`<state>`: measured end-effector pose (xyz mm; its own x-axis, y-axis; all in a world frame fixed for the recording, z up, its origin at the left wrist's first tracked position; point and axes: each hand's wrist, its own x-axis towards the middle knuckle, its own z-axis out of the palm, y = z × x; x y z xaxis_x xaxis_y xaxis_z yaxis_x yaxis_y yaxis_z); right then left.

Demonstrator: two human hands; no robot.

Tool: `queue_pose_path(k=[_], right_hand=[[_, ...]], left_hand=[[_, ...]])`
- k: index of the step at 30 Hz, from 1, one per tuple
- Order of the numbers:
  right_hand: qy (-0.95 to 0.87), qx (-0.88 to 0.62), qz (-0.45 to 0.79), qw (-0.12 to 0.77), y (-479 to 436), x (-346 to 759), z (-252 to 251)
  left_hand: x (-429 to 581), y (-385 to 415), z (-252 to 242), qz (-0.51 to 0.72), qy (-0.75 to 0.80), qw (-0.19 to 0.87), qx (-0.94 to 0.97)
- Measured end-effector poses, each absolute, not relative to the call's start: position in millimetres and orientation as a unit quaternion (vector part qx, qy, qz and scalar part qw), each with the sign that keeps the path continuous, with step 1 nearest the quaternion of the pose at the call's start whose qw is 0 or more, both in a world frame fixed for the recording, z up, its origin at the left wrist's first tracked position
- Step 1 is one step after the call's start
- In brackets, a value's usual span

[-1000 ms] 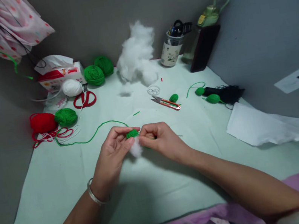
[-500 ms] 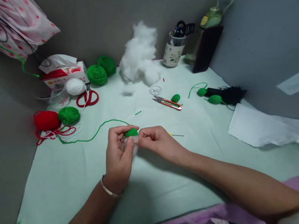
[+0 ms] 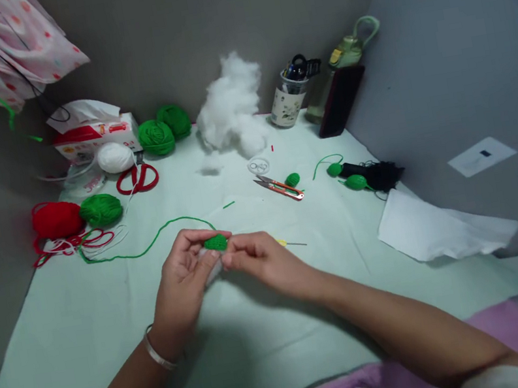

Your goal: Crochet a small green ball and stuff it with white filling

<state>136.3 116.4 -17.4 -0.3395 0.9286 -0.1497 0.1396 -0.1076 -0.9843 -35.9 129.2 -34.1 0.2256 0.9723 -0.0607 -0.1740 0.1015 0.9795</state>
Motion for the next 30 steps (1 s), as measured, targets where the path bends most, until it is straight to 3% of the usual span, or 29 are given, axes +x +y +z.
queue_pose_path(k=[3,5,8,10,12,15,24,27,30], right_hand=[[-0.666,-0.503,0.467,0.293,107,129,-13],[-0.689,-0.488,0.457,0.279,108,133,-9],[-0.696,-0.463,0.45,0.313,121,154,-1],[-0.708,-0.515,0.357,0.326,130,172,5],[-0.736,-0.581,0.244,0.247,135,187,9],[-0.771,-0.6,0.198,0.08,133,195,8],[-0.772,-0.614,0.159,-0.027,139,192,1],[-0.731,-0.673,0.106,0.041,142,193,9],[-0.711,-0.617,0.262,0.213,135,188,17]], left_hand=[[-31,128,-32,0.47,0.438,0.621,0.448],[-30,129,-27,0.481,0.452,0.611,0.438],[-37,135,-18,0.542,0.466,0.573,0.401],[-45,141,-11,0.597,0.468,0.539,0.367],[-52,145,-7,0.639,0.468,0.502,0.347],[-58,146,-7,0.658,0.464,0.478,0.352],[-50,134,-20,0.539,0.476,0.539,0.438],[-50,133,-23,0.506,0.476,0.569,0.44],[-48,133,-25,0.481,0.47,0.585,0.454]])
